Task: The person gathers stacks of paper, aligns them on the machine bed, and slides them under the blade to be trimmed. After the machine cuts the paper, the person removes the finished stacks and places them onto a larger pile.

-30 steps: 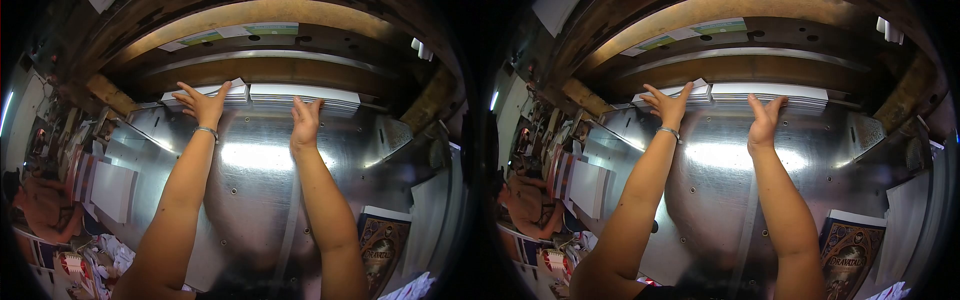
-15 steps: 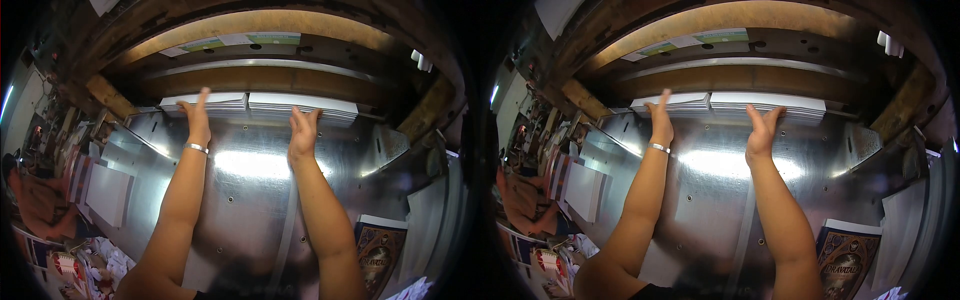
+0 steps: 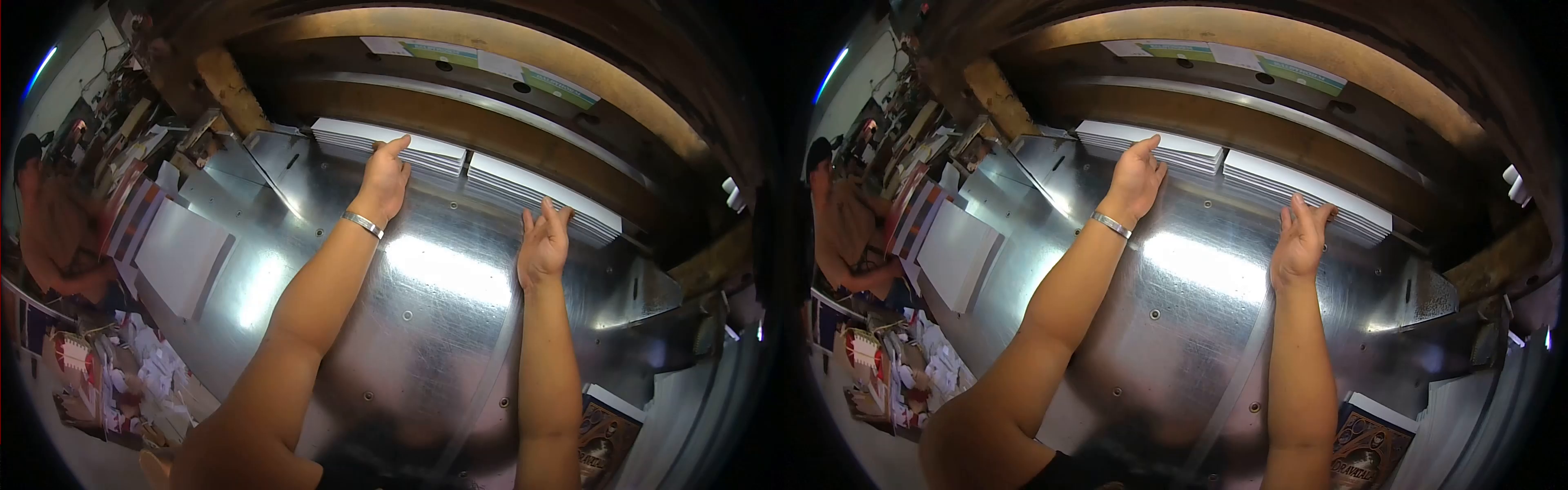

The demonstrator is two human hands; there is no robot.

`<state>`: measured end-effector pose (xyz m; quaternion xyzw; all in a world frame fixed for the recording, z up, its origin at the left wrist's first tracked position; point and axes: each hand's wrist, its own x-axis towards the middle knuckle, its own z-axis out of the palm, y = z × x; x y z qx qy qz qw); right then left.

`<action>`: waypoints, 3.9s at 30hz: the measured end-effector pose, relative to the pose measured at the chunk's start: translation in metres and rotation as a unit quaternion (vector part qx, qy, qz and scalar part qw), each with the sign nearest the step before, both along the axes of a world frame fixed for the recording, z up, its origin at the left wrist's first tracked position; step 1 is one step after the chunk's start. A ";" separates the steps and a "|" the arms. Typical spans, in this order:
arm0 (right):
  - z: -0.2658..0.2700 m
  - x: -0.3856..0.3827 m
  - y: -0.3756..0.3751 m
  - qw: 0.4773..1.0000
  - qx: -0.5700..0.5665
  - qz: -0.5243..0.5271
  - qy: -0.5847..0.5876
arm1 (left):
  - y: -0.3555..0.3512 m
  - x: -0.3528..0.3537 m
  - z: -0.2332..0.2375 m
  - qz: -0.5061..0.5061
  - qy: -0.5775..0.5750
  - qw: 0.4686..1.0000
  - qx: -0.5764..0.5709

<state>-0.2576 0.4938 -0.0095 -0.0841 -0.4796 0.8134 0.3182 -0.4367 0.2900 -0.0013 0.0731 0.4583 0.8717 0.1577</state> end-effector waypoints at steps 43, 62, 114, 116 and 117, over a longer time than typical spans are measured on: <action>-0.025 -0.006 0.014 0.999 -0.008 0.016 0.044 | -0.030 0.061 -0.003 0.040 0.023 0.998 -0.037; 0.023 0.313 -0.166 0.962 0.051 0.191 -0.190 | -0.353 0.367 0.002 0.239 0.219 0.706 -0.630; -0.056 0.475 -0.213 0.847 -0.364 -0.143 -0.360 | -0.337 0.408 -0.002 0.272 -0.344 0.891 -0.117; -0.055 0.477 -0.215 0.845 -0.366 -0.148 -0.362 | -0.339 0.408 -0.009 0.259 -0.330 0.901 -0.108; -0.055 0.477 -0.215 0.846 -0.363 -0.147 -0.361 | -0.340 0.409 -0.011 0.267 -0.336 0.896 -0.111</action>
